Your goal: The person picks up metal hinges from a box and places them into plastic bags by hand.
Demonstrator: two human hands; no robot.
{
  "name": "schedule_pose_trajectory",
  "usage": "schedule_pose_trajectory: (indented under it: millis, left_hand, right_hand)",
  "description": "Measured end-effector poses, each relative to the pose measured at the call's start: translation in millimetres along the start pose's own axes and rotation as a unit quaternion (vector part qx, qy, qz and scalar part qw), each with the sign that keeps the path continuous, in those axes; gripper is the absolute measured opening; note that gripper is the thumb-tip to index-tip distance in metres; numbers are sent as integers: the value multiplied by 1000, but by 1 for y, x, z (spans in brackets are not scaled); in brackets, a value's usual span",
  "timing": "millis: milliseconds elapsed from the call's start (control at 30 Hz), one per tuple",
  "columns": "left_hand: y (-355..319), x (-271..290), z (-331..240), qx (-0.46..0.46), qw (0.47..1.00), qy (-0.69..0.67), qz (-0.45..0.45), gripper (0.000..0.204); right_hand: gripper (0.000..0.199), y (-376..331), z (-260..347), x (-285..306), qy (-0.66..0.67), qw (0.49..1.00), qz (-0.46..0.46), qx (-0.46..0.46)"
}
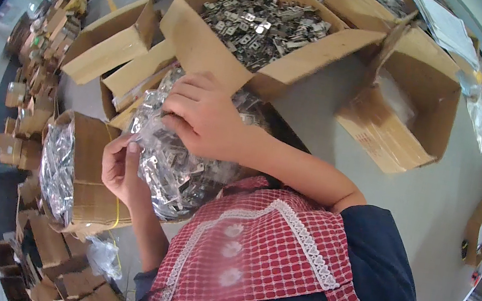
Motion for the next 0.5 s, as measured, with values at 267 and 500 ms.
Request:
schedule_pose_trajectory:
  millis: [267,500]
  left_hand:
    - [3,-31,-41,-119,981,115,100,12]
    - [-15,-38,-47,-81,961,211,158,9]
  right_hand:
    - [38,-5,24,24,-28,999,14,-28]
    - [23,-27,37,29,-41,997,69,-10]
Point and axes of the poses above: each hand's wrist, its own y-axis towards the middle knuckle, its own x-axis out of the back of the hand, z = x × y, the point moved 1 cm from there along y, towards the middle knuckle, and after that the axes turned 9 degrees about x, right-handed, at the moved point
